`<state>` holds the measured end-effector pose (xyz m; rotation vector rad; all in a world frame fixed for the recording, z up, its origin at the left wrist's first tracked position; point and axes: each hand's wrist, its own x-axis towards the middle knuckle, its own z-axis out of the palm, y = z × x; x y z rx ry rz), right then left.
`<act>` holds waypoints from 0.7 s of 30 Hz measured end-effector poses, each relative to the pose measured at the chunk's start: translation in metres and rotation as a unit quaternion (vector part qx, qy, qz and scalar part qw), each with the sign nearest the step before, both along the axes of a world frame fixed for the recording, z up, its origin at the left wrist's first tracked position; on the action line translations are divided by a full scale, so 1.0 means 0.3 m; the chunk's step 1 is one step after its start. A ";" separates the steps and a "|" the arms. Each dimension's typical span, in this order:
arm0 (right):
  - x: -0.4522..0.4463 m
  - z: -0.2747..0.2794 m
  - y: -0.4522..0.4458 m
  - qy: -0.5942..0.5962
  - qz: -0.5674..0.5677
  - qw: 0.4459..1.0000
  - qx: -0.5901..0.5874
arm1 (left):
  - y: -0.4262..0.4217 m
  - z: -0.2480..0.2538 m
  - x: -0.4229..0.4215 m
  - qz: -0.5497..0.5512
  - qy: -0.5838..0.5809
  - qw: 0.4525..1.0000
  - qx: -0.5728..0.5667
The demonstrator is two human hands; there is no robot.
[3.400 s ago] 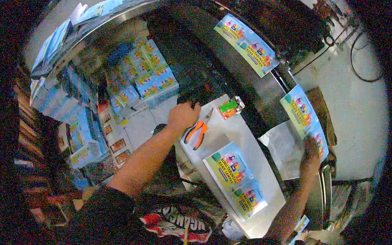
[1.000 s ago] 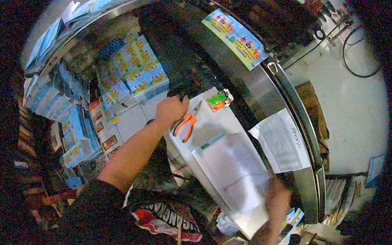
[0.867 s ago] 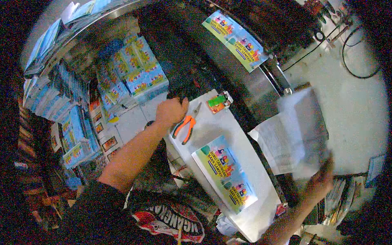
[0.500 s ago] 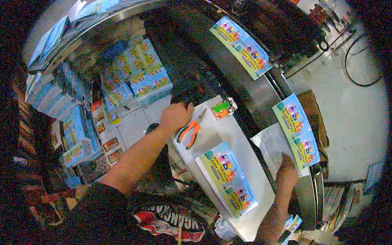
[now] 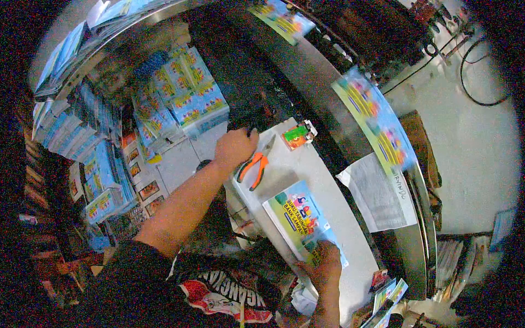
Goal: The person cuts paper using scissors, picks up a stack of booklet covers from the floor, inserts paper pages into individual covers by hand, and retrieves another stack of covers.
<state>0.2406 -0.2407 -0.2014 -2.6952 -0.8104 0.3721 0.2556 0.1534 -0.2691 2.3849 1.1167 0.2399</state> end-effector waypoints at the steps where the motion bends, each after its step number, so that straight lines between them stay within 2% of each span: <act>1: 0.004 -0.004 0.000 0.000 -0.001 1.000 0.000 | 0.001 0.000 0.001 0.003 0.001 1.000 -0.001; 3: 0.010 -0.011 0.005 -0.039 0.033 0.999 0.007 | 0.003 0.004 -0.001 -0.001 0.001 1.000 -0.010; 7: 0.021 -0.015 0.013 -0.029 0.042 0.999 0.003 | 0.004 0.020 -0.008 -0.011 0.012 0.999 -0.029; 10: 0.036 0.002 0.008 0.042 0.001 0.999 -0.010 | 0.002 0.022 -0.006 -0.005 0.000 1.000 -0.029; 12: 0.040 0.019 0.004 0.067 -0.031 0.996 0.045 | 0.003 0.028 -0.008 -0.006 0.001 0.999 -0.034; 13: 0.048 0.031 -0.002 0.066 -0.030 0.996 0.044 | 0.004 0.031 -0.009 -0.007 0.002 0.999 -0.040; 15: 0.081 0.059 -0.017 0.107 0.039 0.990 0.086 | 0.008 0.028 -0.007 -0.010 0.006 0.999 -0.037; 17: 0.126 0.180 -0.038 0.138 -0.038 0.989 0.040 | 0.014 0.029 -0.011 -0.011 0.011 0.999 -0.033; 18: 0.189 0.192 -0.102 -0.049 0.043 0.998 0.003 | 0.013 0.034 -0.010 -0.016 0.021 0.999 -0.037; 19: 0.210 0.330 -0.030 -0.062 -0.068 0.990 -0.110 | 0.009 0.037 -0.008 -0.021 0.030 0.999 -0.040; 20: 0.293 0.323 -0.123 -0.165 -0.137 0.974 -0.073 | 0.007 0.029 -0.003 -0.024 0.030 0.998 -0.040; 21: 0.413 0.322 -0.219 -0.270 -0.120 0.954 0.044 | 0.010 0.016 0.002 -0.016 0.023 0.998 -0.048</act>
